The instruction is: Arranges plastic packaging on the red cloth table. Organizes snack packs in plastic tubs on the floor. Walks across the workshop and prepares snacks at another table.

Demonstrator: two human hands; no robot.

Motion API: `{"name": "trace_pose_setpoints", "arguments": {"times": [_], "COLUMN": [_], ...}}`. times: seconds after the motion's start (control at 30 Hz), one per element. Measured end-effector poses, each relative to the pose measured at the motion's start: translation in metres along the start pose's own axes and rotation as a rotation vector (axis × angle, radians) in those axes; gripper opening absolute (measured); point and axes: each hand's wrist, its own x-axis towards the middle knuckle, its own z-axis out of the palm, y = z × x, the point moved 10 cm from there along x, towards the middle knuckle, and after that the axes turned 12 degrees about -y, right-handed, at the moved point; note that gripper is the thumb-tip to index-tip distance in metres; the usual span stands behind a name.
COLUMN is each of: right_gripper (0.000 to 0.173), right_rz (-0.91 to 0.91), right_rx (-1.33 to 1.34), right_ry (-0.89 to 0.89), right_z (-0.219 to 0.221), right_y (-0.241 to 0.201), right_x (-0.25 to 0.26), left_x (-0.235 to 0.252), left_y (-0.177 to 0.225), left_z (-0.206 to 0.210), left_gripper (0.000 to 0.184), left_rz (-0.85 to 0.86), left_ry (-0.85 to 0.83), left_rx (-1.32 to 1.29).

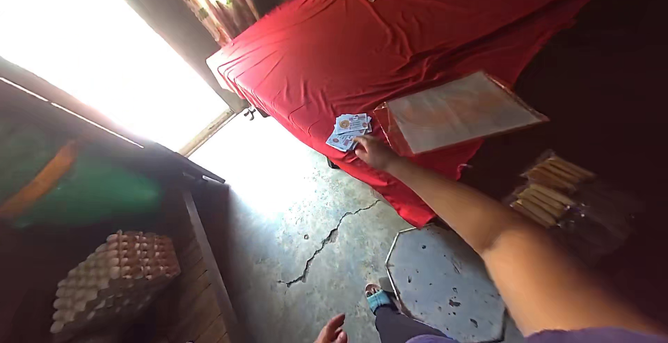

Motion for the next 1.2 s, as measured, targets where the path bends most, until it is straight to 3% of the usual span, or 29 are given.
{"name": "trace_pose_setpoints", "arguments": {"times": [0.13, 0.27, 0.37, 0.43, 0.57, 0.73, 0.83, 1.03, 1.2], "right_gripper": [0.060, 0.069, 0.068, 0.068, 0.063, 0.052, 0.056, 0.044, 0.049], "right_rz": [0.266, 0.425, 0.408, 0.381, 0.381, 0.480, 0.592, 0.681, 0.649], "right_rx": [-0.125, -0.236, -0.308, -0.322, -0.288, -0.097, -0.108, 0.036, 0.108], "right_ry": [0.119, -0.004, -0.064, -0.013, 0.087, 0.209, 0.116, 0.070, 0.030], "right_z": [-0.033, -0.016, 0.012, 0.026, 0.038, -0.015, -0.029, -0.016, 0.006], "right_y": [0.046, 0.063, 0.058, 0.048, 0.031, 0.046, 0.075, 0.065, 0.047], "right_x": [0.093, 0.104, 0.094, 0.083, 0.066, 0.093, 0.112, 0.091, 0.070], "left_x": [0.065, 0.145, 0.221, 0.270, 0.332, 0.341, 0.342, 0.346, 0.346], "left_y": [0.094, 0.164, 0.190, 0.206, 0.242, 0.248, 0.240, 0.250, 0.240], "left_z": [-0.048, -0.094, -0.125, -0.138, -0.130, -0.122, -0.121, -0.124, -0.128], "left_gripper": [0.044, 0.059, 0.051, 0.053, 0.052, 0.043, 0.046, 0.041, 0.033], "left_rz": [0.219, 0.374, 0.282, 0.187, 0.129, 0.013, -0.044, -0.039, -0.098], "left_ry": [-0.120, -0.198, -0.162, -0.170, -0.393, -0.414, -0.439, -0.549, -0.534], "left_rx": [-0.149, -0.544, -0.730, -0.746, -0.696, -0.846, -0.906, -0.871, -0.846]}}
